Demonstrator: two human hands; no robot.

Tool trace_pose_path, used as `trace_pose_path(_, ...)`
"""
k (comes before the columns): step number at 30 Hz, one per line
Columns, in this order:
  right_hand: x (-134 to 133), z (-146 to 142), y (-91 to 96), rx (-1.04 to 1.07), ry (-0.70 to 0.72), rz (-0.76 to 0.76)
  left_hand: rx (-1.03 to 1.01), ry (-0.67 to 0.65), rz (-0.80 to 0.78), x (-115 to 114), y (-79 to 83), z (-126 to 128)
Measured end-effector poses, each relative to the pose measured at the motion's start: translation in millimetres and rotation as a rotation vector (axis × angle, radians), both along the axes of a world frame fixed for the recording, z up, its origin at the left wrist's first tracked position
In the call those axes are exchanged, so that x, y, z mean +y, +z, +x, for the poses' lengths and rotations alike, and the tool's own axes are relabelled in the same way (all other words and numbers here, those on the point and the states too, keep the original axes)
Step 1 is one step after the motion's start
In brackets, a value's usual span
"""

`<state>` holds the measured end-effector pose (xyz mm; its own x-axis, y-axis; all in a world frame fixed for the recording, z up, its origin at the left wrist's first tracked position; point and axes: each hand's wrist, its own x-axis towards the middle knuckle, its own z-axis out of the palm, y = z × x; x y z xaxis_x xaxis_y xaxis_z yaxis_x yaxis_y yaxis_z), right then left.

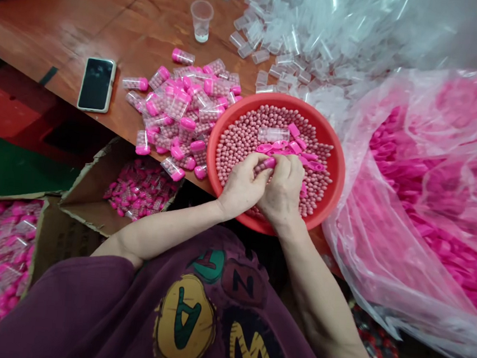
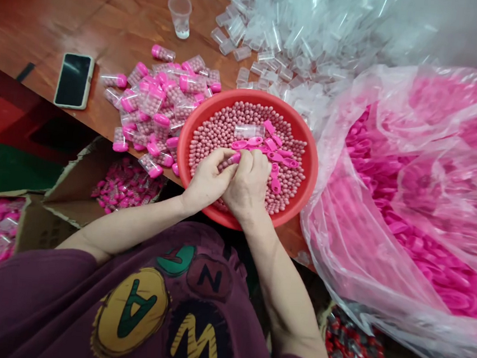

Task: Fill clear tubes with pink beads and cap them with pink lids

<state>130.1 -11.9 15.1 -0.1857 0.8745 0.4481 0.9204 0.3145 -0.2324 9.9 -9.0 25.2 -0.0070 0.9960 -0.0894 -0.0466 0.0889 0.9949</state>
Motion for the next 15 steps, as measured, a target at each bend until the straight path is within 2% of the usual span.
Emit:
trace_pose_path(2,2.2,0.5,6.3,-0.021,0.032,-0.108,-0.055,0.002,-0.077,0.8,1.1,0.9)
trace_pose_path(4,12.9,4.4,17.5,-0.038,0.168,-0.216,-0.114,0.017,-0.119,5.4,3.2,-5.7)
trace_pose_path(6,35.2,13.2,30.5,-0.045,0.350,-0.320,-0.116,0.051,-0.068,18.8,4.6,-25.2)
trace_pose_path(8,65.9,26.0,39.9,-0.022,0.426,-0.388,-0.019,0.105,0.063,42.6,4.6,-56.9)
trace_pose_path(10,96.7,38.9,42.5,-0.044,0.296,-0.378,0.134,0.199,0.189,71.9,5.3,-92.3)
trace_pose_path(12,119.1,47.7,39.1,-0.164,0.202,-0.424,0.304,0.240,0.262,97.5,9.8,-116.9)
trace_pose_path(14,129.6,50.6,34.2,-0.287,0.153,-0.469,0.492,0.191,0.313,112.9,19.1,-118.7)
trace_pose_path(15,131.0,50.1,32.7,-0.329,0.141,-0.481,0.605,0.109,0.337,116.7,24.8,-110.0)
